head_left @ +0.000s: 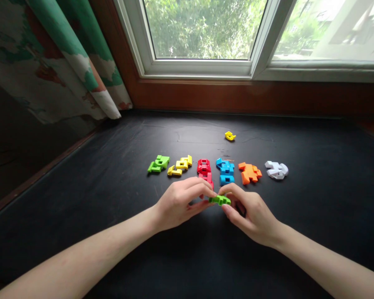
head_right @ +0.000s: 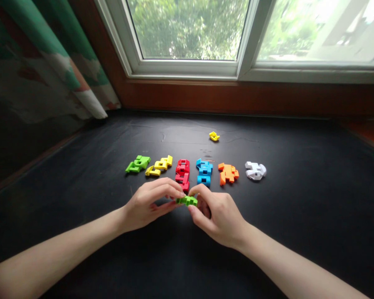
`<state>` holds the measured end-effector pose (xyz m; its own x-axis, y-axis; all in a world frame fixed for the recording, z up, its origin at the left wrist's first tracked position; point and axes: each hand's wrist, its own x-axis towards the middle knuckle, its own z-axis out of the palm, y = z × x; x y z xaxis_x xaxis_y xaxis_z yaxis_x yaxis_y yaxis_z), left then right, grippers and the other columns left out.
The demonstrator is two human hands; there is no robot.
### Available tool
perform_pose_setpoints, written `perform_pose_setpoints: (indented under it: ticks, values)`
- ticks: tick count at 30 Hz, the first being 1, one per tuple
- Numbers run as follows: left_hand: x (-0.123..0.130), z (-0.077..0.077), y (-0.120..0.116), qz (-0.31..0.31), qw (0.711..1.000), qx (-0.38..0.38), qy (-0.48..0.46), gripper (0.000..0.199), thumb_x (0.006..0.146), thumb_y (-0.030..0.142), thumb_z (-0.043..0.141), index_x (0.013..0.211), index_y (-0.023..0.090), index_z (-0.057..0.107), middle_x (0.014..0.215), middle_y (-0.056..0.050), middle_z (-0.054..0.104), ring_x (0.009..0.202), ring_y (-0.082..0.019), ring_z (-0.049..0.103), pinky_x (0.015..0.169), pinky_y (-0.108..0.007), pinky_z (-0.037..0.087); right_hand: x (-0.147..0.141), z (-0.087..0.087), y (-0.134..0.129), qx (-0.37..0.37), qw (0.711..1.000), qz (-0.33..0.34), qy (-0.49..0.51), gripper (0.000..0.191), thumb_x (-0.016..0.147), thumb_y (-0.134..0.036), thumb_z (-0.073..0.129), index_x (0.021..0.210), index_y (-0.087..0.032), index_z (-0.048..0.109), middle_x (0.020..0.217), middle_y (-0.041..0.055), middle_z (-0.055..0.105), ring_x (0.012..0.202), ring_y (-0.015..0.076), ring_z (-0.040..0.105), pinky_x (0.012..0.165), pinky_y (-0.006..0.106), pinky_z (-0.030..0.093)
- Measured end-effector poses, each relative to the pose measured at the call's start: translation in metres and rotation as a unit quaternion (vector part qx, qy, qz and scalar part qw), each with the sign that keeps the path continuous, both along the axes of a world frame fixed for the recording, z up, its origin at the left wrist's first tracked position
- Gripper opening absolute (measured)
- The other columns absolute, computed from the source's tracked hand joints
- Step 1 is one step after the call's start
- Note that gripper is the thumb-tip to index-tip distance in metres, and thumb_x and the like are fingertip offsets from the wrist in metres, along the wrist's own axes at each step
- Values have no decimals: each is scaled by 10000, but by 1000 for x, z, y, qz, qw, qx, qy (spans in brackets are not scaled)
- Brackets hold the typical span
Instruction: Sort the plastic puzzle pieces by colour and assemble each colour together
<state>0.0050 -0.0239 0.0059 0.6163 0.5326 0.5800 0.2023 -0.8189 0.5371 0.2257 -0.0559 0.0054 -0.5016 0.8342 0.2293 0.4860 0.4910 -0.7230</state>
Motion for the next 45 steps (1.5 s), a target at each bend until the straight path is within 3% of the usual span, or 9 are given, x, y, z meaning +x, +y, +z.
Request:
perform_pose_setpoints:
  ticks: [7, 24, 45]
  values:
    - [-2, -1, 0, -13, 1000, -8, 20, 106, 922, 173, 619, 1018, 143, 653, 950, -104, 713, 888, -180, 681, 800, -274, 562, 0, -2, -1, 15, 1000, -7, -1, 65, 899, -208, 494, 963, -213, 504, 597, -76, 493, 465, 84, 438, 481, 193, 333]
    - [-1, 2, 0, 32, 995, -43, 79, 103, 937, 225, 597, 986, 144, 638, 868, -46, 691, 742, -136, 616, 686, -224, 502, -2, -3, -2, 45, 999, -23, -2, 85, 854, -175, 527, 926, -217, 511, 580, -79, 491, 451, 80, 453, 476, 187, 351]
    - [-1, 0, -1, 38, 998, -9, 49, 76, 926, 189, 608, 976, 134, 625, 846, -42, 670, 716, -123, 607, 670, -206, 502, 0, -3, 1, 36, 999, -4, 7, 117, 927, -207, 501, 1043, -204, 507, 581, -93, 468, 461, 83, 449, 489, 186, 346]
